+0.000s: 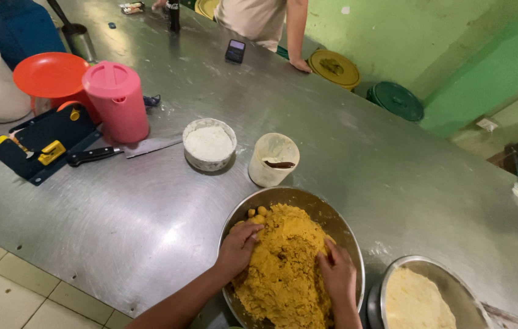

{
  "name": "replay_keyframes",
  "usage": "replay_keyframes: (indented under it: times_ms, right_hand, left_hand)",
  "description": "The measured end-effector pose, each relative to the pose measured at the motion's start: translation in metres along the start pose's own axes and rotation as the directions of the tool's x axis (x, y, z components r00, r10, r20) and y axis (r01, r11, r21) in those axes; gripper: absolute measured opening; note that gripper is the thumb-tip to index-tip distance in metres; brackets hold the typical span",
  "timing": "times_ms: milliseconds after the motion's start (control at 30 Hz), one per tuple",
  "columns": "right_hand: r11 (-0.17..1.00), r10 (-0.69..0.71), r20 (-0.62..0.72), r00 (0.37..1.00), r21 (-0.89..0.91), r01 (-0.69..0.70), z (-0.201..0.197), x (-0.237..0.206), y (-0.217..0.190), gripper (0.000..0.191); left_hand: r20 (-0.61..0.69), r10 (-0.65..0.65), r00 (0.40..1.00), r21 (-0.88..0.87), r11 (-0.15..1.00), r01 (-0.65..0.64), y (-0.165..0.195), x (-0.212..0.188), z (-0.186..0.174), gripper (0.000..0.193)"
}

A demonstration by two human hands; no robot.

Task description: The person pinches portions of a yellow crumbly mixture from a large metal bowl and rolls each portion between both palms into a round ball, placing the finished balls back on the edge of the bowl, repeating this continuously. A second bowl of pale dough and a small bowl of white powder sit on the stainless steel table nearby.

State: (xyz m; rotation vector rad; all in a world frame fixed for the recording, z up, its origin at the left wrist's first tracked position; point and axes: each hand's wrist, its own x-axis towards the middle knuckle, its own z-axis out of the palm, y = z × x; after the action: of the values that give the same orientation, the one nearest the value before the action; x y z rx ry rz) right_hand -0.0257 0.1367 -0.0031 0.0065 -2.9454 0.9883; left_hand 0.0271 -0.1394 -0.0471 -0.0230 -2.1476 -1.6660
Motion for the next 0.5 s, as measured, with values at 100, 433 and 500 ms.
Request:
replay_keyframes:
  times_ms: [100, 433, 500]
  right_hand:
    - [0.974, 0.091, 0.038, 0.995, 0.204, -0.097, 0.001, -0.007, -0.002, 0.046]
    - [0.842, 0.021, 0.12, 0.993, 0.534, -0.083, -0.014, -0.032, -0.027, 0.055]
    - [0.906, 0.078, 0.133, 0.988, 0.403, -0.126, -0.016, -0.041, -0.035, 0.05]
  left_hand:
    - [0.015, -0.003, 1.0, 0.048, 0.999, 0.003, 0.01, 0.002, -0.004, 0.027]
    - [-0.056, 0.103, 0.993, 0.286, 0.955, -0.083, 0.017, -0.004, -0.001, 0.032]
    - [-0.046, 0.222, 0.974, 0.298, 0.933, -0.199, 0.017, -0.006, 0.005, 0.03]
